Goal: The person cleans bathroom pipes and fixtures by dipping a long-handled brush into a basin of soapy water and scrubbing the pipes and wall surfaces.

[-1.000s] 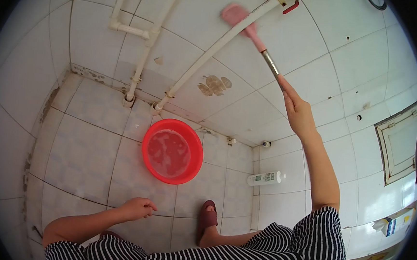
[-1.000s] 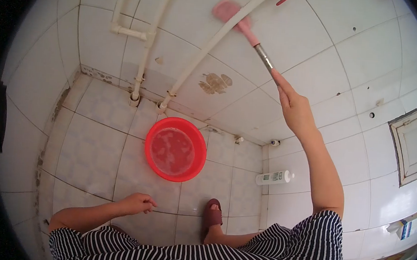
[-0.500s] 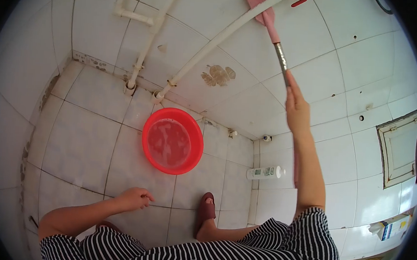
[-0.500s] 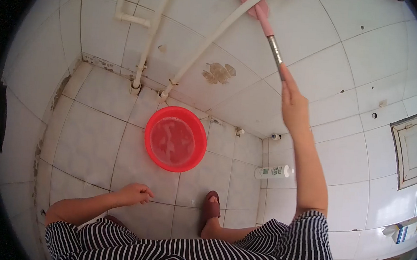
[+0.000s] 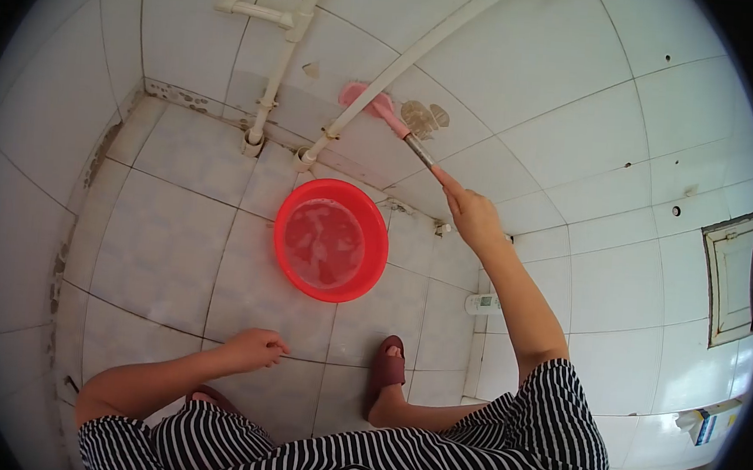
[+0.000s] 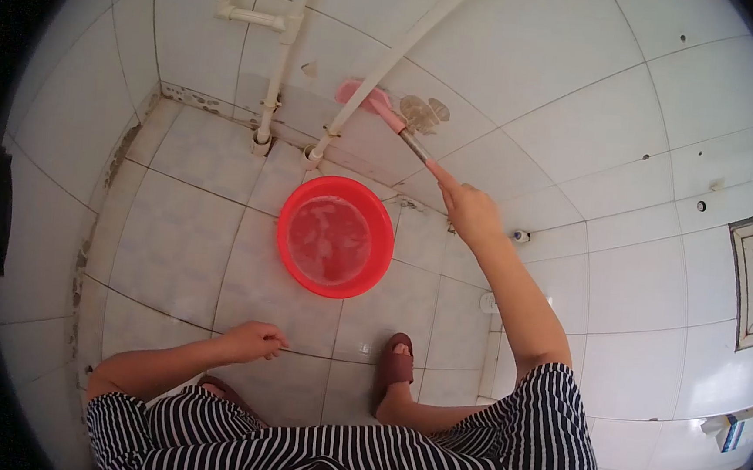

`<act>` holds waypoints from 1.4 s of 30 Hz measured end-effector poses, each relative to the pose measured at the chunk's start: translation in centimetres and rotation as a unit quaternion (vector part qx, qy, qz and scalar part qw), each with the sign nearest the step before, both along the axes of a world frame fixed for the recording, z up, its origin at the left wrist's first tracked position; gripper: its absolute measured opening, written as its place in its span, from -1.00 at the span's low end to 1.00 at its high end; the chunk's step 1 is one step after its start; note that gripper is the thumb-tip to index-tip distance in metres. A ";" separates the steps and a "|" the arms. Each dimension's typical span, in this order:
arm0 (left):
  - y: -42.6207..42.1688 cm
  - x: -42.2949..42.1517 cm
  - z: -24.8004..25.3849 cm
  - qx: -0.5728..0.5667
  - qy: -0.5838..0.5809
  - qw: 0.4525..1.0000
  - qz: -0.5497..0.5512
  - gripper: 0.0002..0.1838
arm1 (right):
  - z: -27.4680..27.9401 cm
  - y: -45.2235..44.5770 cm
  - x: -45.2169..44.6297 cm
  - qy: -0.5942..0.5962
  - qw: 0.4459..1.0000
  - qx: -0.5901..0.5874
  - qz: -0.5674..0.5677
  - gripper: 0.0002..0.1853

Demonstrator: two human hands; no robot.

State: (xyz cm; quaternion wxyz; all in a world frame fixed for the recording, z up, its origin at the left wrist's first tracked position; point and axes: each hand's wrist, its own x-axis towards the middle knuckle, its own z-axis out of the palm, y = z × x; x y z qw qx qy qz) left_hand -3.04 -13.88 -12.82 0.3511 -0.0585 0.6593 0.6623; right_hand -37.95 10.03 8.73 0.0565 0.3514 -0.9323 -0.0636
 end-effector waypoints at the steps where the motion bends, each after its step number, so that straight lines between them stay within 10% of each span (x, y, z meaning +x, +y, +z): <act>1: 0.1 0.0 -0.1 0.004 0.001 1.000 0.000 -0.72 | -0.2 -0.6 0.0 -0.010 1.000 0.018 -0.008 -0.47; 4: 0.2 0.4 -0.7 0.011 -0.019 1.000 0.005 -0.73 | -0.7 -1.4 1.5 -0.033 0.987 -0.155 -0.030 -0.46; 7: 0.1 0.7 -1.9 0.008 -0.032 0.999 0.017 -0.73 | -3.2 -1.0 1.0 -0.031 0.999 0.038 -0.019 -0.48; 13: -0.1 -0.2 -0.9 0.006 -0.017 1.000 -0.010 -0.73 | -1.2 -0.7 0.7 -0.008 0.992 -0.123 -0.009 -0.47; 20: 0.0 -0.8 -0.7 0.013 -0.035 0.999 -0.014 -0.73 | 7.5 -0.7 0.5 -0.057 0.998 -0.034 -0.012 -0.47; 25: 0.2 -1.0 -2.1 0.026 -0.029 0.999 -0.012 -0.73 | 12.0 -0.2 0.5 0.076 0.960 -0.261 0.064 -0.48; 32: 0.3 -1.7 -0.2 0.046 -0.011 0.999 -0.003 -0.72 | 8.5 0.6 0.5 0.018 0.997 0.068 -0.026 -0.41; 42: -0.4 0.8 -1.7 0.036 -0.074 0.996 0.045 -0.72 | 11.1 1.7 0.9 0.077 0.994 -0.079 -0.011 -0.42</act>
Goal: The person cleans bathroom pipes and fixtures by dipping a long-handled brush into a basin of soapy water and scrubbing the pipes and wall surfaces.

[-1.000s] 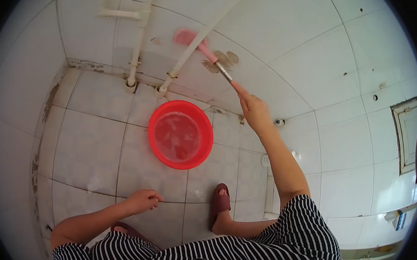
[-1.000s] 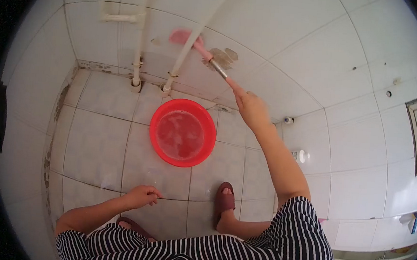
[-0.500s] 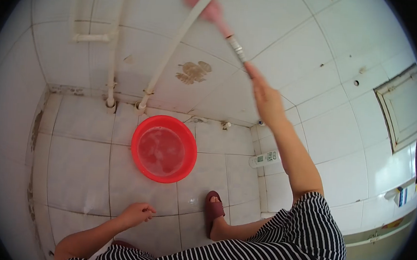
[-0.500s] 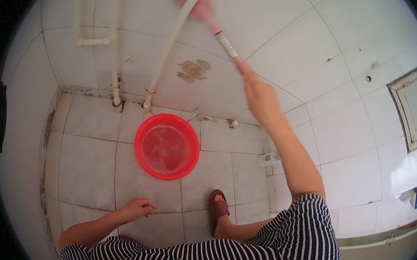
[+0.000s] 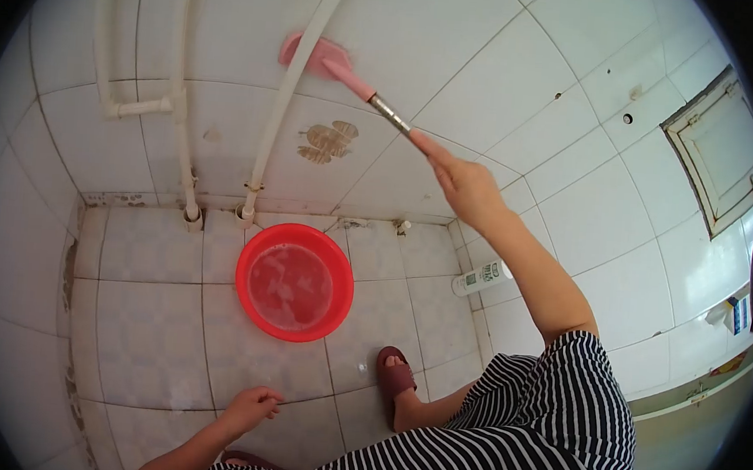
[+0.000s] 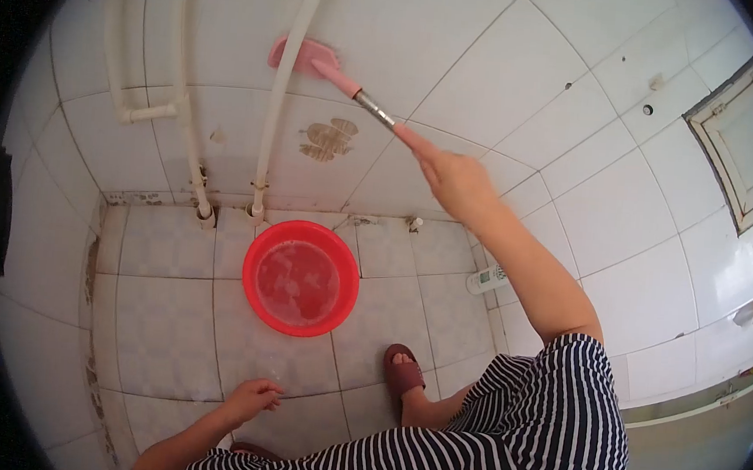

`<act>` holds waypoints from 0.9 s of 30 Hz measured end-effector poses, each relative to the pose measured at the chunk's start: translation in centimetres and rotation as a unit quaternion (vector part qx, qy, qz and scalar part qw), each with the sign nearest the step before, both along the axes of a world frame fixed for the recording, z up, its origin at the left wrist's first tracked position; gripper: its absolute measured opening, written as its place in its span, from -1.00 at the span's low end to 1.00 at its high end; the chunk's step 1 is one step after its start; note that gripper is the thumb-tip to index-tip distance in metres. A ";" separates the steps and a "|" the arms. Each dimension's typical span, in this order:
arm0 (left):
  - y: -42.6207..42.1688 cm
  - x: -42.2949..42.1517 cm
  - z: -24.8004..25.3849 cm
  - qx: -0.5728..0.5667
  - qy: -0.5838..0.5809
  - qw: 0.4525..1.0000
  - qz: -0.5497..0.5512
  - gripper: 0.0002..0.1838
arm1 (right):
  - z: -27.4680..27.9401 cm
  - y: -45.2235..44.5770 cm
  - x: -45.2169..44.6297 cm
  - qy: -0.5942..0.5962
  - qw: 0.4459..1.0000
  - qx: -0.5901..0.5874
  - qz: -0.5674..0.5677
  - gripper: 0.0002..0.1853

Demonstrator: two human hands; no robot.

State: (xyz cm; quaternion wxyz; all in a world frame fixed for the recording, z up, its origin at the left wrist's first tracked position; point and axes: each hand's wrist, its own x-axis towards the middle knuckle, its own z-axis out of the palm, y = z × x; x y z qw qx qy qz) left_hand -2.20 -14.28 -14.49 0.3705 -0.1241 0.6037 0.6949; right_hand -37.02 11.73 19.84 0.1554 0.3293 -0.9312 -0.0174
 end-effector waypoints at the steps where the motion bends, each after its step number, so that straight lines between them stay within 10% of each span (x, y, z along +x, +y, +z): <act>1: 0.1 -0.1 0.1 0.012 0.008 1.000 0.007 -0.72 | 0.2 -0.3 0.8 -0.025 0.999 0.017 -0.034 -0.42; 15: 0.5 -1.0 1.3 -0.008 0.051 0.999 -0.004 -0.72 | -5.1 -0.4 3.2 -0.163 0.986 0.017 -0.032 -0.37; 24: -0.1 0.7 0.5 -0.020 -0.012 1.000 0.020 -0.73 | 1.9 -0.3 0.3 0.093 0.983 0.148 -0.055 -0.36; 27: 0.1 0.1 -0.1 0.004 0.016 1.000 0.014 -0.72 | 2.6 -0.3 1.1 0.076 0.997 0.011 -0.024 -0.38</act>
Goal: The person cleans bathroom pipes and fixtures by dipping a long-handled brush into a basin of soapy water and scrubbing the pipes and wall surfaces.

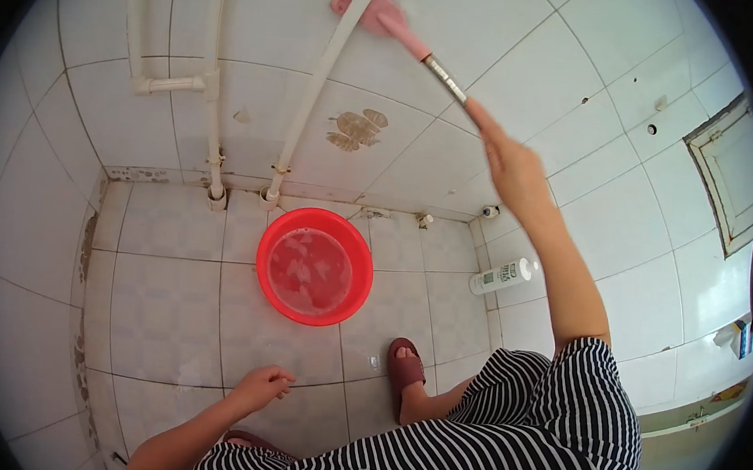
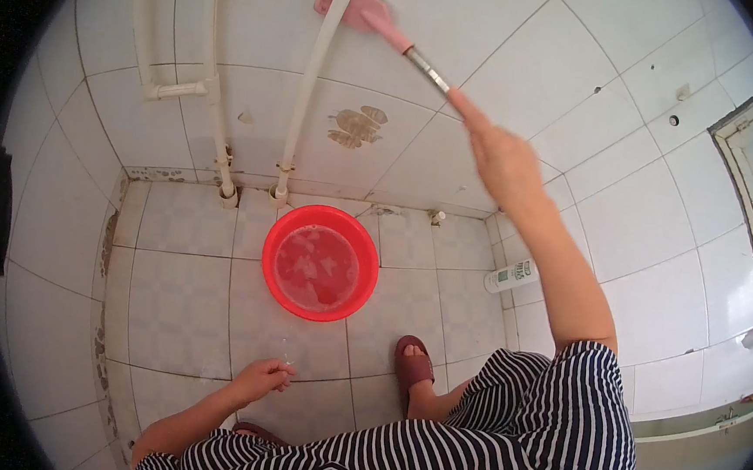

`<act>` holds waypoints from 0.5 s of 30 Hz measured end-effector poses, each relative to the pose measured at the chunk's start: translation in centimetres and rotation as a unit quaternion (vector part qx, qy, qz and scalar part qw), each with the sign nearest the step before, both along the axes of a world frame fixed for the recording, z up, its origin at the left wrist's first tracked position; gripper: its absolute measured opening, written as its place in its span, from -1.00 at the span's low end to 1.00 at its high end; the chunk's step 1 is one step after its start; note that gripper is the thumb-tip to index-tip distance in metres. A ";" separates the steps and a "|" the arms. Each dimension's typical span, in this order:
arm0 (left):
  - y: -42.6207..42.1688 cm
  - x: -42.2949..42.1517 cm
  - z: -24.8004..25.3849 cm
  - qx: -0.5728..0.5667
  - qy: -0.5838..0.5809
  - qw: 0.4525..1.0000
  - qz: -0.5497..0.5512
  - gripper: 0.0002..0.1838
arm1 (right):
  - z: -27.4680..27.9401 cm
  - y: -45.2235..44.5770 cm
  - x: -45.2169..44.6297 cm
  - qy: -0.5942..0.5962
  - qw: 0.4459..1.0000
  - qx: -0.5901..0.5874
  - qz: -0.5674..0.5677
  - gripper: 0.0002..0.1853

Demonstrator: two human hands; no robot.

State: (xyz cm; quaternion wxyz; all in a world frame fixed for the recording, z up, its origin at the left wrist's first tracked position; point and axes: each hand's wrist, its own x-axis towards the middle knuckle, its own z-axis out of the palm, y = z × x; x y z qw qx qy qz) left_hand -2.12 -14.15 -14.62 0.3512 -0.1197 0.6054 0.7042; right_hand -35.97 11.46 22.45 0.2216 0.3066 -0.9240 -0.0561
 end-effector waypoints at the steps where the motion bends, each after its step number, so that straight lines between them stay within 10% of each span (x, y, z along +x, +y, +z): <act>1: 0.1 -0.4 0.5 0.001 0.008 1.000 -0.006 -0.73 | -1.5 -0.2 0.9 -0.064 0.997 -0.035 0.007 -0.40; 9: 0.2 -1.3 2.1 -0.012 0.055 0.998 -0.007 -0.73 | -2.4 -2.1 6.7 -0.433 0.875 -0.103 -0.190 -0.46; 15: 0.3 -0.9 1.3 -0.005 0.048 0.998 -0.027 -0.73 | -2.1 4.3 4.2 -0.200 0.974 -0.015 -0.105 -0.44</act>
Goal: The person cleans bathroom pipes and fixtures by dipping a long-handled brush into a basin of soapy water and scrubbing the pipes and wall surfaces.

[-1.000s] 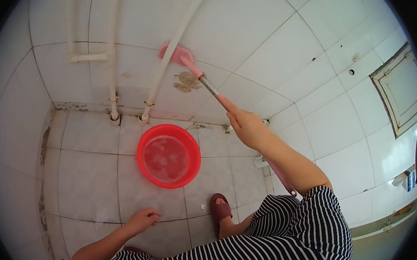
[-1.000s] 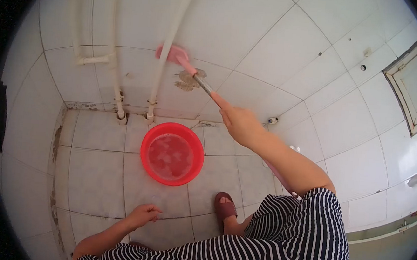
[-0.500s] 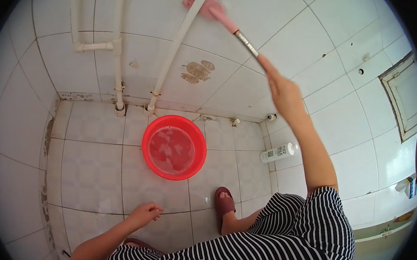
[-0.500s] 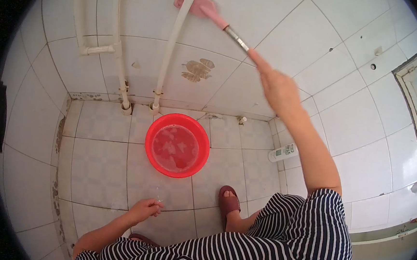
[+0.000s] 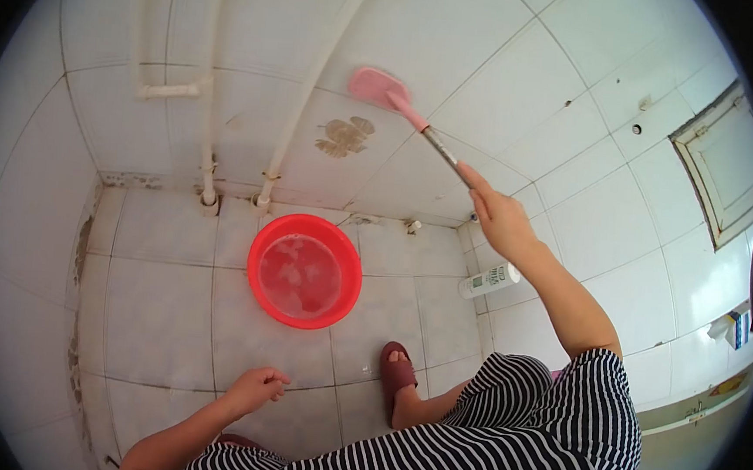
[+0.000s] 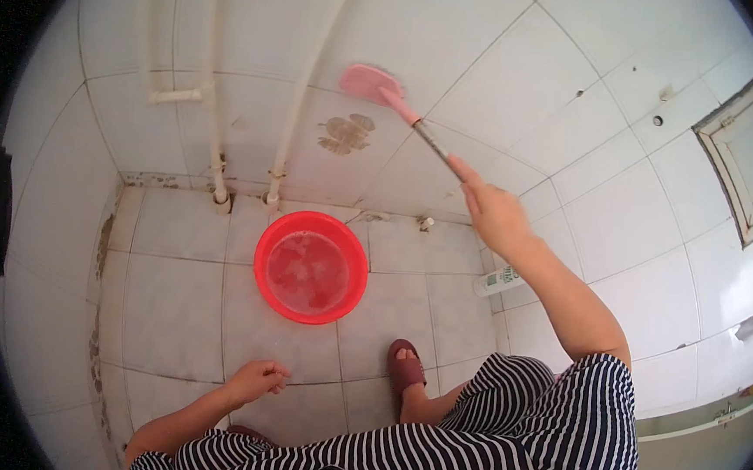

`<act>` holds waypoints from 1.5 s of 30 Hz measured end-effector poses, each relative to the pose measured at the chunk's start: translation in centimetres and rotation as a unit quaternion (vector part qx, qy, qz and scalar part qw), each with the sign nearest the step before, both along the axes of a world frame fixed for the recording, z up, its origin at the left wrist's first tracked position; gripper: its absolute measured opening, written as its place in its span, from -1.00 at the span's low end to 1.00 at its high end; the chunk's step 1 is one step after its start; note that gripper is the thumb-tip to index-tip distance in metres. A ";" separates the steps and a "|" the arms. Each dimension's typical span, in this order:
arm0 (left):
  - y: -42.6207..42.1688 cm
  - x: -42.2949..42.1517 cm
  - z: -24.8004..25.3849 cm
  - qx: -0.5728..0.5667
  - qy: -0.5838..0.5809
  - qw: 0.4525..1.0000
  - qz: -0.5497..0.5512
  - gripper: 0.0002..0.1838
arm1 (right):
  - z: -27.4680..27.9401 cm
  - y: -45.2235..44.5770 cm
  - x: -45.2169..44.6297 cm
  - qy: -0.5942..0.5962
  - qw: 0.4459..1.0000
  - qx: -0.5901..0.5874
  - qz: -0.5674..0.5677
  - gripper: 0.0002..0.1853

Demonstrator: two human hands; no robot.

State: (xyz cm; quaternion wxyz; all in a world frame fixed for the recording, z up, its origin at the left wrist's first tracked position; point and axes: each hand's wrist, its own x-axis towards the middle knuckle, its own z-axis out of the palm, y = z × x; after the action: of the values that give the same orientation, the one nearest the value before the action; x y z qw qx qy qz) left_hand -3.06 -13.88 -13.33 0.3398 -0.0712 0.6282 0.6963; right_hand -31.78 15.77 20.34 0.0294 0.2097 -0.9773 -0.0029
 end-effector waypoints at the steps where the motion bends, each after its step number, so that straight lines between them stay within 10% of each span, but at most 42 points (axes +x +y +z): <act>1: 0.2 -0.1 0.2 0.003 -0.008 1.000 0.005 -0.73 | 0.7 2.0 -1.5 0.060 0.997 0.003 0.038 -0.43; 11: 0.8 -1.4 0.6 0.007 -0.027 0.999 0.020 -0.74 | 4.1 5.4 -6.6 0.260 0.943 -0.193 0.073 -0.45; 16: 1.3 -0.7 1.4 -0.013 -0.006 1.000 0.014 -0.73 | 2.0 4.7 -3.6 0.089 0.991 0.096 0.006 -0.48; 22: 1.8 1.0 3.0 -0.042 -0.067 0.996 0.033 -0.72 | 0.5 8.6 -7.5 0.230 0.924 -0.301 -0.057 -0.52; 28: 1.1 0.6 6.3 -0.087 -0.090 0.991 0.048 -0.73 | -7.4 8.3 -7.5 0.177 0.945 -0.258 0.091 -0.52; 37: -2.3 0.2 11.3 -0.215 -0.069 0.963 0.146 -0.76 | -16.6 16.8 -8.2 0.262 0.842 -0.464 -0.084 -0.51; 45: -3.4 -6.8 3.5 -0.245 -0.129 0.947 0.165 -0.38 | -16.6 10.7 0.4 -0.236 0.945 -0.225 -0.014 -0.52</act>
State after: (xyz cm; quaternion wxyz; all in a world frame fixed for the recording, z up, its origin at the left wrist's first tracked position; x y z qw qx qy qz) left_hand -9.90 -17.27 -9.81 0.2703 -0.3437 0.7101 0.5518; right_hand -31.35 26.49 3.72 -0.1560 0.1787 -0.9342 0.2663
